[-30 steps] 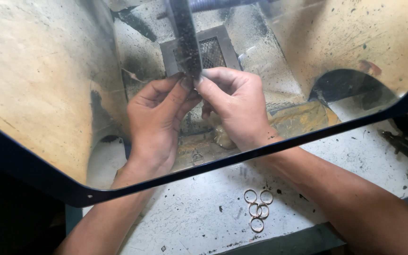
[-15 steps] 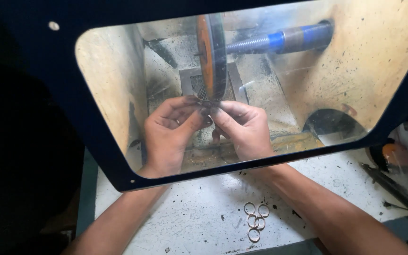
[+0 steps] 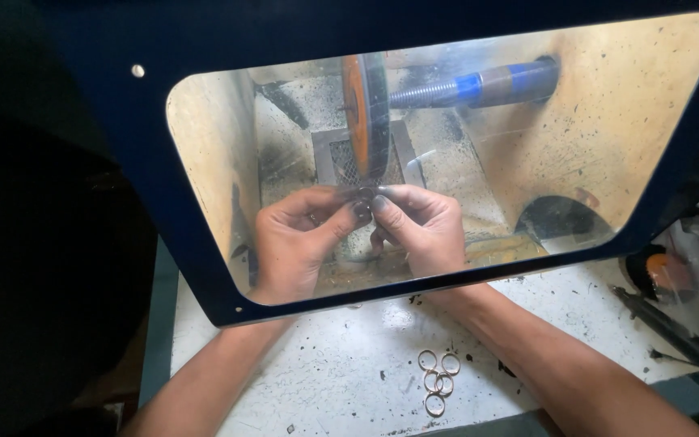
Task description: Polishing metal rings by holding them against a motorized polishing belt inside a protective enclosure.
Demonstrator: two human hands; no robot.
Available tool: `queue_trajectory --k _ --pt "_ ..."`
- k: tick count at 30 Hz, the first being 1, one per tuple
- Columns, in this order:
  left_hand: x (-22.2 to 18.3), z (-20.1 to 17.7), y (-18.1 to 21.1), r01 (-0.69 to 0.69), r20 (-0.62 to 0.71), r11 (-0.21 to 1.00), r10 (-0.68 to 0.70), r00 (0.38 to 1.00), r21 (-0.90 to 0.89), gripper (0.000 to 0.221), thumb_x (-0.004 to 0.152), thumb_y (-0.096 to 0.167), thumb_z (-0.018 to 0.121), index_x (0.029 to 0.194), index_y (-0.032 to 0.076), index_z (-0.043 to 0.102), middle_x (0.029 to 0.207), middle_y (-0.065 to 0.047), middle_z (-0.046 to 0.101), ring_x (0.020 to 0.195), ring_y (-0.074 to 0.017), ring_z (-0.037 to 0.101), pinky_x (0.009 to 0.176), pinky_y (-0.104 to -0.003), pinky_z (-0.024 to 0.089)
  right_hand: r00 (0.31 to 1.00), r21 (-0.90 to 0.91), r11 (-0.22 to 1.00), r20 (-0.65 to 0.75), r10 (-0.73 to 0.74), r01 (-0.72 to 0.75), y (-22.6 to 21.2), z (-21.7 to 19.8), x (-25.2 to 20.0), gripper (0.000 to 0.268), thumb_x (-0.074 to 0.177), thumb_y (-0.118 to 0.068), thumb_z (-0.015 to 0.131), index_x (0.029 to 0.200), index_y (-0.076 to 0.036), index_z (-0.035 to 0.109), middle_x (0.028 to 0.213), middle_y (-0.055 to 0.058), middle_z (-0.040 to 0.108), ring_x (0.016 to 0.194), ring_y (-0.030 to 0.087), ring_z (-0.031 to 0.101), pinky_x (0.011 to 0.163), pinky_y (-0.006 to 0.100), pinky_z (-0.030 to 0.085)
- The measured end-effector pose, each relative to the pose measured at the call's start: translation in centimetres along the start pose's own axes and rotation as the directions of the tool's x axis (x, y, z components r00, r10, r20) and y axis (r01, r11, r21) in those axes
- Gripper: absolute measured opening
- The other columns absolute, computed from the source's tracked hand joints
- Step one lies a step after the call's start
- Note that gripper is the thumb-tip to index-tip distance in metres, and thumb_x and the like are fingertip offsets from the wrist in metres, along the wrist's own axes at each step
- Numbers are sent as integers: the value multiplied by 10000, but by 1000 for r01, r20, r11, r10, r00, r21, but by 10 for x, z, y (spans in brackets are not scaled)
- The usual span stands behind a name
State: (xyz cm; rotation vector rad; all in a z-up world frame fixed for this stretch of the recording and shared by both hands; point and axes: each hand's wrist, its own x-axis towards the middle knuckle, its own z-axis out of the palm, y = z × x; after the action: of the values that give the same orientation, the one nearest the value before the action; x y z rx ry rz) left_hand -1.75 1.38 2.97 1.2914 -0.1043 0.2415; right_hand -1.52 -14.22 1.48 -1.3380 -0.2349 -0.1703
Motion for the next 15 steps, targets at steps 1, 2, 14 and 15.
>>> queue_trajectory --k 1,2,14,15 --pt "0 0 -1 -1 0 1000 1 1000 0 264 733 17 915 954 0 770 911 -153 791 844 -161 756 723 -355 683 1000 0 1000 0 0 0 0 3 1 217 946 -124 715 1090 33 761 504 94 497 481 196 607 518 302 509" --pt "1 2 -2 26 -13 999 -27 1000 -20 252 744 32 910 951 -7 773 922 -159 791 850 -168 758 723 -362 683 1000 -1 1000 -9 12 -12 -1 4 2 228 947 -126 714 1099 37 763 506 74 493 499 157 556 529 302 520" --pt "8 25 1 267 -87 962 -272 958 -65 153 829 48 838 930 -15 742 863 -166 773 843 -221 772 853 -439 694 964 109 976 -169 207 -190 -7 9 7 270 905 -155 758 1103 29 768 630 141 640 546 182 650 514 376 638" --pt "7 26 3 267 -94 962 -271 958 -56 145 830 37 835 918 -20 735 854 -168 773 842 -216 770 848 -438 694 960 117 973 -173 219 -201 -13 11 6 290 893 -155 766 1116 30 766 657 154 661 564 171 652 522 384 645"
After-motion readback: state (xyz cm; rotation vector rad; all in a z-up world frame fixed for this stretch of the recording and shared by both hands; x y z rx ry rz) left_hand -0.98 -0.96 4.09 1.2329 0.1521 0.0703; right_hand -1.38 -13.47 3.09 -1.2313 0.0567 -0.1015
